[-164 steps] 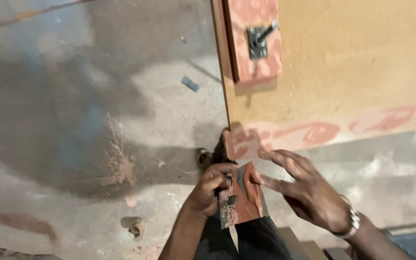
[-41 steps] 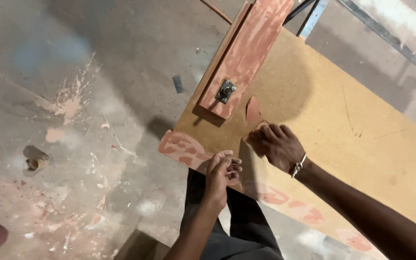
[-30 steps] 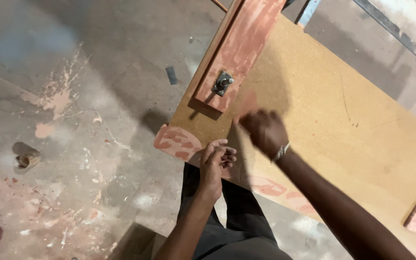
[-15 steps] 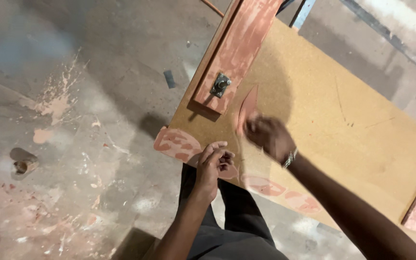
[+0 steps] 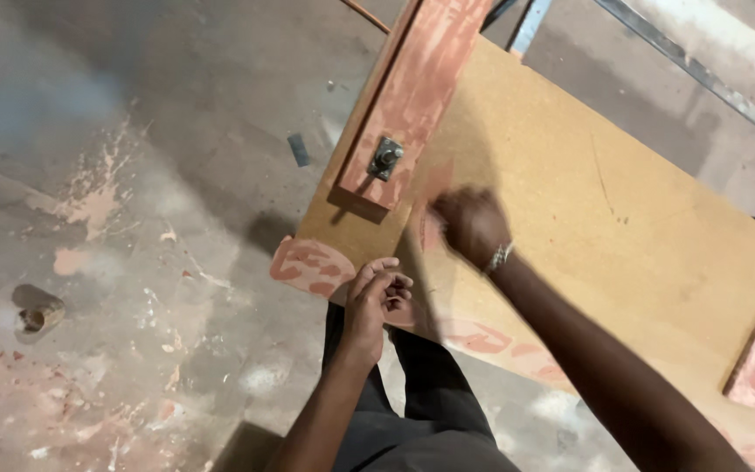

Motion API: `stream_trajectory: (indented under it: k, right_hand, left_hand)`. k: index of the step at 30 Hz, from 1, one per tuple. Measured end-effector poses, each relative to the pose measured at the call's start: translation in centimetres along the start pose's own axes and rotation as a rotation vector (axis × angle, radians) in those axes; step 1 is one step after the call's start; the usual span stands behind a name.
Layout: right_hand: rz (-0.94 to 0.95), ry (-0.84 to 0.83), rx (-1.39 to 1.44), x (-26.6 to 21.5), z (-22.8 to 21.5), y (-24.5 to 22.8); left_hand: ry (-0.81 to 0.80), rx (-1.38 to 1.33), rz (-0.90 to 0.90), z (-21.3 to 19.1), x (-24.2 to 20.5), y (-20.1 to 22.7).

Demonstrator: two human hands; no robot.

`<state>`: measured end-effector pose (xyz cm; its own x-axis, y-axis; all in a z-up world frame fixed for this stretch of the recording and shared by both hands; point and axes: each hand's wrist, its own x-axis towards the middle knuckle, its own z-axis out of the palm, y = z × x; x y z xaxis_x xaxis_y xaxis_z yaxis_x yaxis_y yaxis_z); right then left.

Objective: The person scoops pink putty from a square tile and applies it to the edges of a wooden board using a putty knife. They smooth the putty along the edges and corners, repeatedly adding more material to fill gaps.

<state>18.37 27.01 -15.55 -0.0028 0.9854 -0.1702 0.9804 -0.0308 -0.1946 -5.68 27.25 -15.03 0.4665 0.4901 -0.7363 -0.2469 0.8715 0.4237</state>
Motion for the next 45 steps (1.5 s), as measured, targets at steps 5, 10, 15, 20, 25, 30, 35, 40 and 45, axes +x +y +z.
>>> stream_trajectory:
  k: [5, 10, 15, 20, 25, 30, 35, 40, 45]
  right_hand:
    - [-0.204, -0.07, 0.002, -5.2, -1.1, -1.4]
    - [-0.03, 0.101, -0.115, 2.0, -2.7, 4.0]
    - [0.16, -0.102, -0.105, 2.6, -0.5, 1.4]
    - [-0.106, -0.098, -0.005, -8.0, -0.9, -3.3]
    - [0.36, -0.013, 0.357, -19.2, -4.0, 1.3]
    - [0.646, 0.12, 0.472, -32.4, -4.0, 6.5]
    - [0.902, 0.14, 0.56, -44.3, -1.8, 11.5]
    - [0.858, 0.283, 0.606, -54.9, 0.9, 20.1]
    - [0.868, 0.281, 0.525, -60.3, 0.4, 25.7]
  left_hand:
    - [0.011, 0.04, -0.043, 0.6, -0.4, 0.4]
    - [0.004, 0.013, -0.002, 0.7, -0.4, 0.0]
    - [0.04, 0.034, -0.015, 0.7, -0.5, -0.7]
    - [0.051, 0.019, 0.035, 1.9, -0.3, -2.2]
    - [-0.018, 0.142, 0.0, 5.1, 0.3, -4.4]
    - [-0.118, 0.371, -0.041, 11.0, 0.4, -9.2]
    - [-0.207, 0.596, -0.078, 17.0, -1.1, -18.6]
    - [-0.274, 0.682, -0.059, 22.2, -1.6, -31.1]
    - [-0.247, 0.657, -0.114, 26.2, -3.0, -39.9]
